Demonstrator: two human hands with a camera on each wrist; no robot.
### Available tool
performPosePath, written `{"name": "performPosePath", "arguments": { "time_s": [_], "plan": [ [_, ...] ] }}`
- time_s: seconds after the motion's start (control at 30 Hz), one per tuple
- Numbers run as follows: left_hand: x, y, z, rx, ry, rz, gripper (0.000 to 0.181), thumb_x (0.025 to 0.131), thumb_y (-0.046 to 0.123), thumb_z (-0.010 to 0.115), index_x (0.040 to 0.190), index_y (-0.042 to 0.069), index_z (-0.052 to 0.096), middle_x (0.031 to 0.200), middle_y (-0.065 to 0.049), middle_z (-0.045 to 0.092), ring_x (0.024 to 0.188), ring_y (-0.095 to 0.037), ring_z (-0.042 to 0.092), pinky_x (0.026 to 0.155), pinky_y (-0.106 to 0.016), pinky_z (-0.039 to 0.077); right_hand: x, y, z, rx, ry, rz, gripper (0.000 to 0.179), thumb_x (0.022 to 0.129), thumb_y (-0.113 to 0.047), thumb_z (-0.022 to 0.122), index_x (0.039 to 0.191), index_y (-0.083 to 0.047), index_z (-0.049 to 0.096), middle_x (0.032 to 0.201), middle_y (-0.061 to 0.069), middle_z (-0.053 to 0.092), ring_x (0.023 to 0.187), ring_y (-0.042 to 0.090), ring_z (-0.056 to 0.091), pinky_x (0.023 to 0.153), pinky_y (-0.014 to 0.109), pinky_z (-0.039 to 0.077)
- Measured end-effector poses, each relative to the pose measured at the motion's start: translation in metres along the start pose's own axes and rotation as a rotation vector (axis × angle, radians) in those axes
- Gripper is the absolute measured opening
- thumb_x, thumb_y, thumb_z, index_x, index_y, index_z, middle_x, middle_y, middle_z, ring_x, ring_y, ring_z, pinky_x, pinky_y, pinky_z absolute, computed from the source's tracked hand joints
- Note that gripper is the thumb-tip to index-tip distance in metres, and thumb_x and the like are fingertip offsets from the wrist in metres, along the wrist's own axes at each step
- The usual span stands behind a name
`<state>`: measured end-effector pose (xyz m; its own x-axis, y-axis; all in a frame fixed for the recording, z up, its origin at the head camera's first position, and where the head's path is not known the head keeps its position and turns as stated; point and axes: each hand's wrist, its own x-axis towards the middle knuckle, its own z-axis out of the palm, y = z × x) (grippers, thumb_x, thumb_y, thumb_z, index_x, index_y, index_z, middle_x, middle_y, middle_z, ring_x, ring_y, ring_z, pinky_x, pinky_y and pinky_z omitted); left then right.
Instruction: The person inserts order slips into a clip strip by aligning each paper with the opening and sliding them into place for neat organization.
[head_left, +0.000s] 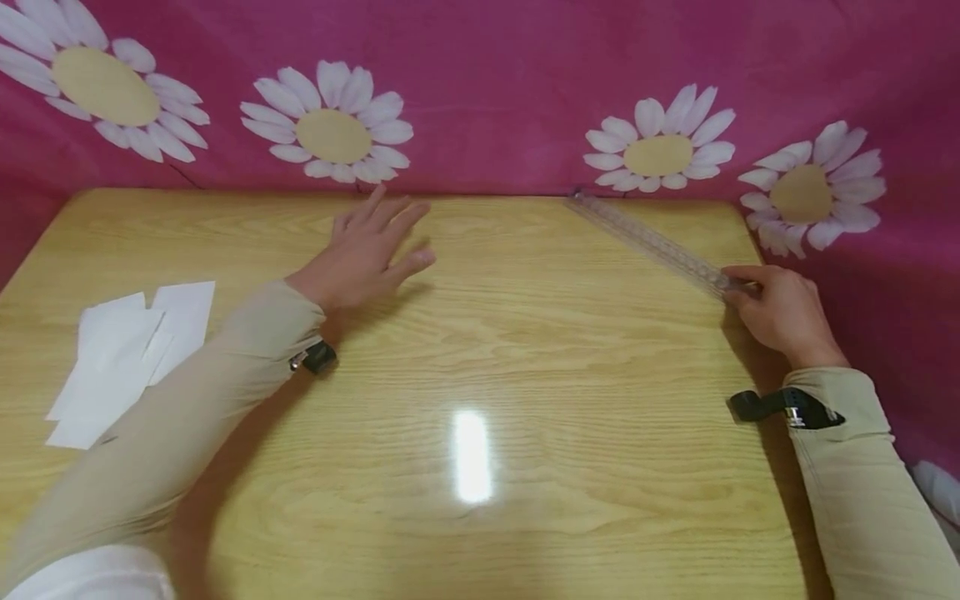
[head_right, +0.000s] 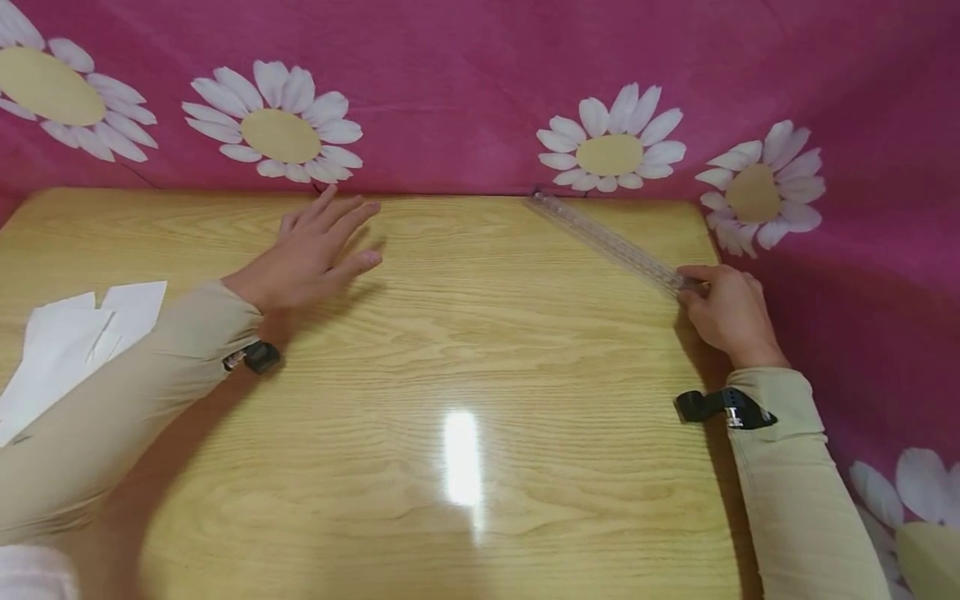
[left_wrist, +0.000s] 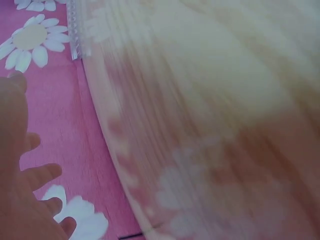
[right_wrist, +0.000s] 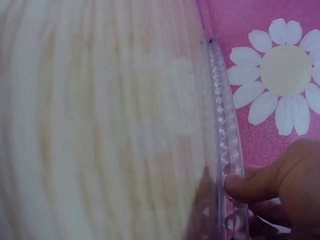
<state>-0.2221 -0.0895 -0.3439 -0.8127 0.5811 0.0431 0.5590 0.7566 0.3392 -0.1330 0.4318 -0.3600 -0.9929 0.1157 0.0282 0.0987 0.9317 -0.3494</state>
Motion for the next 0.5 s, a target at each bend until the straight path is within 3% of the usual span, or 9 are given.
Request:
{"name": "performPosePath", "arguments": {
  "time_s": [0.5],
  "plan": [
    [0.045,0.036,0.013,0.009,-0.07,0.044,0.072,0.106,0.058,0.043,0.163,0.017,0.029,0.169,-0.015,0.03,0.162,-0.042,0.009,0.126,-0.066,0.013,0.001,-0.001,0.0,0.013,-0.053,0.015,0.039,0.102,-0.012,0.06,0.139,-0.003,0.062,0.136,0.036,0.058,0.126,0.052,0.05,0.101,0.065,0.04]
  ]
}}
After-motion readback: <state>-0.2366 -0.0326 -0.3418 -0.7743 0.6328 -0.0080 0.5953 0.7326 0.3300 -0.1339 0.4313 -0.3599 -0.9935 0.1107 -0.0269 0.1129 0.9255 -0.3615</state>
